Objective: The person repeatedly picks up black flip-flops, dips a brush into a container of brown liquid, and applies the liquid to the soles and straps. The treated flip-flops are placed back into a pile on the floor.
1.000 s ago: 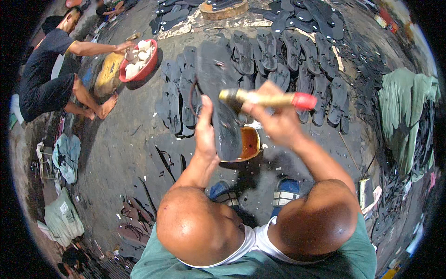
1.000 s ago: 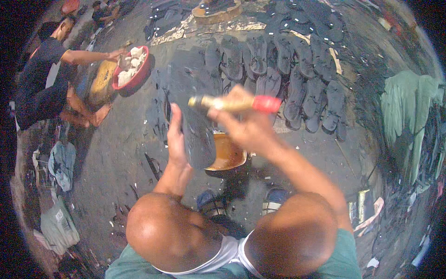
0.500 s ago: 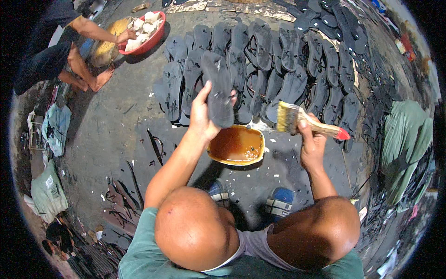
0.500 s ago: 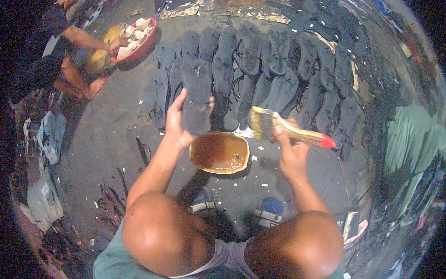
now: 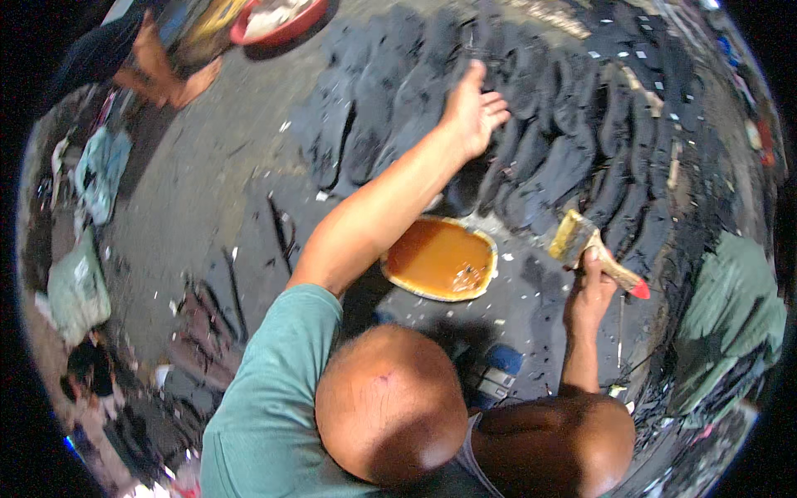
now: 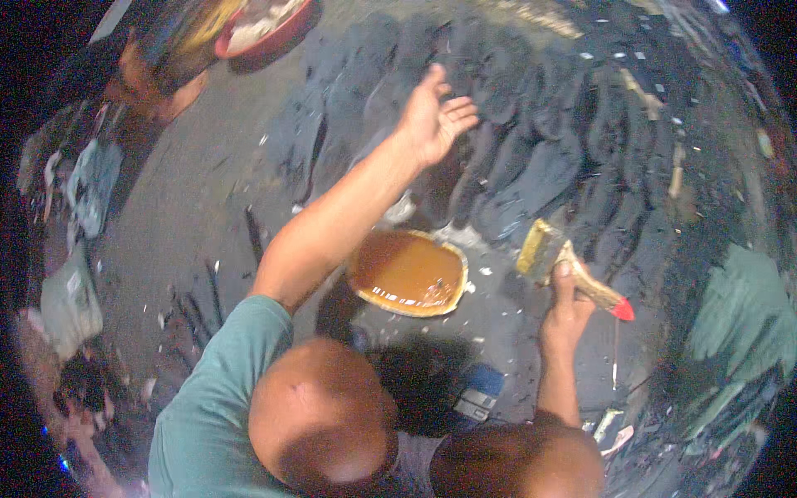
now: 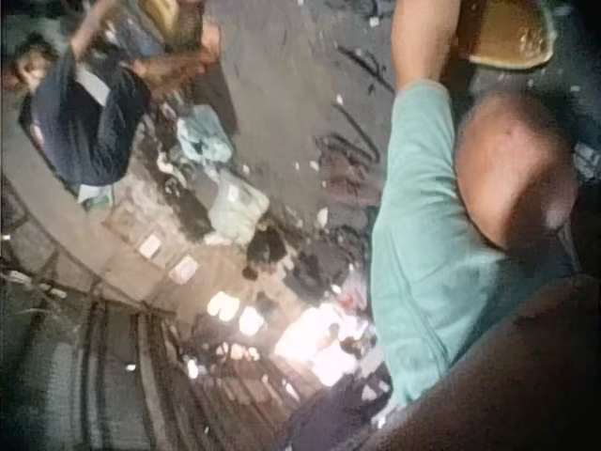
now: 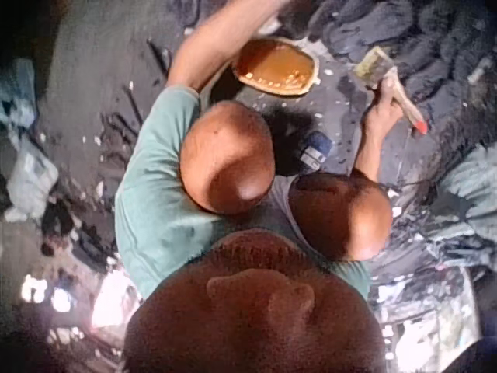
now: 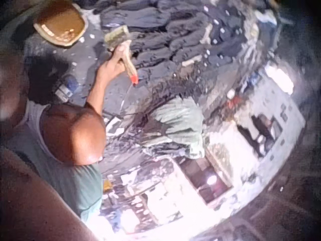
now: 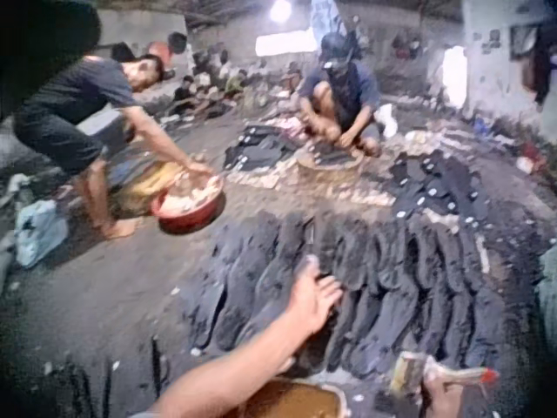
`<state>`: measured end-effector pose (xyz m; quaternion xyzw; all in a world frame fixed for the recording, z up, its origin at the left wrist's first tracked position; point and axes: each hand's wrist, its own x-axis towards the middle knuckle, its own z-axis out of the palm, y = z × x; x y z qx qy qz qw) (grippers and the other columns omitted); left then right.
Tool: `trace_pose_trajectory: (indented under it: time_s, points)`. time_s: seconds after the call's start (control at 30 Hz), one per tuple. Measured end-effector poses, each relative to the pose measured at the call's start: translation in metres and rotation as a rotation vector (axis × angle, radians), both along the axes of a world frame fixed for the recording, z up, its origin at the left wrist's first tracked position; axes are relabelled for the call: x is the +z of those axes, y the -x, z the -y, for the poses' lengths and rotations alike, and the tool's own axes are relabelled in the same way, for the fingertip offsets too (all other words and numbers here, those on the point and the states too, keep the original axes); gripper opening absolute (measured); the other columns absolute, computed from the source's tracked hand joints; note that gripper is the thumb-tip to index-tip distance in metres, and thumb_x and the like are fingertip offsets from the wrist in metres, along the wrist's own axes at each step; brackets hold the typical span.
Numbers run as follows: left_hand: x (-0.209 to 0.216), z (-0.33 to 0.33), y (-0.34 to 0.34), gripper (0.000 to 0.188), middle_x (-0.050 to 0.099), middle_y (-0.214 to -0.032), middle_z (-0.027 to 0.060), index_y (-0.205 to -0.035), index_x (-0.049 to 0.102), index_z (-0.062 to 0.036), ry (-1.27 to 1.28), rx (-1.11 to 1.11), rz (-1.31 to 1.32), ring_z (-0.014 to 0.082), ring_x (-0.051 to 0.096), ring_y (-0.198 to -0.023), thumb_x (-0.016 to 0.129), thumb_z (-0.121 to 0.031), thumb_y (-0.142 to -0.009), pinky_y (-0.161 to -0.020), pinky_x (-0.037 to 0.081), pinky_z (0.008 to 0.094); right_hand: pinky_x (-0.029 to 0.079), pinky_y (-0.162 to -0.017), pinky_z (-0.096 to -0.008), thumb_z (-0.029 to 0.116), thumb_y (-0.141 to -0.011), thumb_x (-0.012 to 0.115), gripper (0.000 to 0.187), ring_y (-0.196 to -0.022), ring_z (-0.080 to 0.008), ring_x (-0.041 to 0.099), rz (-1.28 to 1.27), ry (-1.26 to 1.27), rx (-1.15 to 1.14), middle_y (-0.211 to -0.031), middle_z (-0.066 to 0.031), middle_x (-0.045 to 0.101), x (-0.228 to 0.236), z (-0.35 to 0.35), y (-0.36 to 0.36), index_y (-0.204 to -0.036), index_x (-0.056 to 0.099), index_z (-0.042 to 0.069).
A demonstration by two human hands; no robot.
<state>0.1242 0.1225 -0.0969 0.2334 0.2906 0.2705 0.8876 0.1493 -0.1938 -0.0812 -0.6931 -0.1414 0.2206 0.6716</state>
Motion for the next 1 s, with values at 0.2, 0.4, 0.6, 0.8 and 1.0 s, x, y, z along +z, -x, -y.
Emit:
trace_pose_trajectory:
  time_s: [0.2, 0.4, 0.6, 0.8, 1.0]
  points:
    - [0.002, 0.022, 0.209, 0.042, 0.069, -0.114, 0.0115, -0.119, 0.065, -0.0004, -1.074, 0.394, -0.77, 0.0196, 0.062, -0.107, 0.059, -0.035, -0.097, -0.096, 0.046, 0.033, 0.038, -0.103, -0.0369, 0.022, -0.088, 0.07, 0.029, -0.115, -0.0246, 0.052, 0.416, 0.228, 0.505, -0.126, -0.013, 0.055, 0.006, -0.044, 0.038, -0.105, 0.069, -0.001]
    - [-0.095, 0.053, 0.461, 0.084, 0.048, -0.14, 0.0277, -0.138, 0.045, 0.0073, -0.327, 0.595, -1.233, 0.0353, 0.051, -0.126, 0.069, -0.053, -0.084, -0.106, 0.039, 0.043, 0.034, -0.106, -0.0437, 0.023, -0.08, 0.077, 0.026, -0.121, -0.0341, 0.046, 0.982, 0.369, 0.686, -0.133, -0.0169, 0.05, -0.027, -0.076, 0.066, -0.094, 0.073, 0.001]
    - [-0.08, 0.088, 0.452, 0.094, 0.054, -0.134, 0.0286, -0.138, 0.044, 0.0115, -0.441, 0.22, -1.458, 0.0348, 0.053, -0.125, 0.08, -0.048, -0.074, -0.105, 0.04, 0.0405, 0.049, -0.08, -0.0359, 0.011, -0.085, 0.072, 0.014, -0.09, -0.0248, 0.062, 0.657, 0.064, 0.507, -0.102, -0.013, 0.063, 0.028, -0.061, 0.07, -0.091, 0.071, -0.002]
    - [-0.069, 0.058, 0.488, 0.053, 0.063, -0.116, 0.0241, -0.125, 0.059, 0.004, -0.766, 0.529, -1.333, 0.0328, 0.06, -0.105, 0.073, -0.027, -0.084, -0.094, 0.045, 0.0438, 0.045, -0.085, -0.0462, 0.04, -0.088, 0.066, 0.035, -0.086, -0.0346, 0.062, 0.893, 0.724, 0.83, -0.095, -0.0149, 0.066, 0.015, -0.018, 0.068, -0.098, 0.068, 0.007]
    - [-0.092, 0.093, 0.511, 0.065, 0.057, -0.122, 0.0238, -0.14, 0.048, -0.0026, -1.13, 0.116, -2.161, 0.0381, 0.051, -0.114, 0.07, -0.028, -0.084, -0.103, 0.036, 0.0444, 0.048, -0.076, -0.048, 0.043, -0.086, 0.069, 0.038, -0.086, -0.0376, 0.061, 0.883, 0.518, 0.634, -0.091, -0.0144, 0.065, -0.004, 0.005, 0.062, -0.095, 0.065, 0.007]
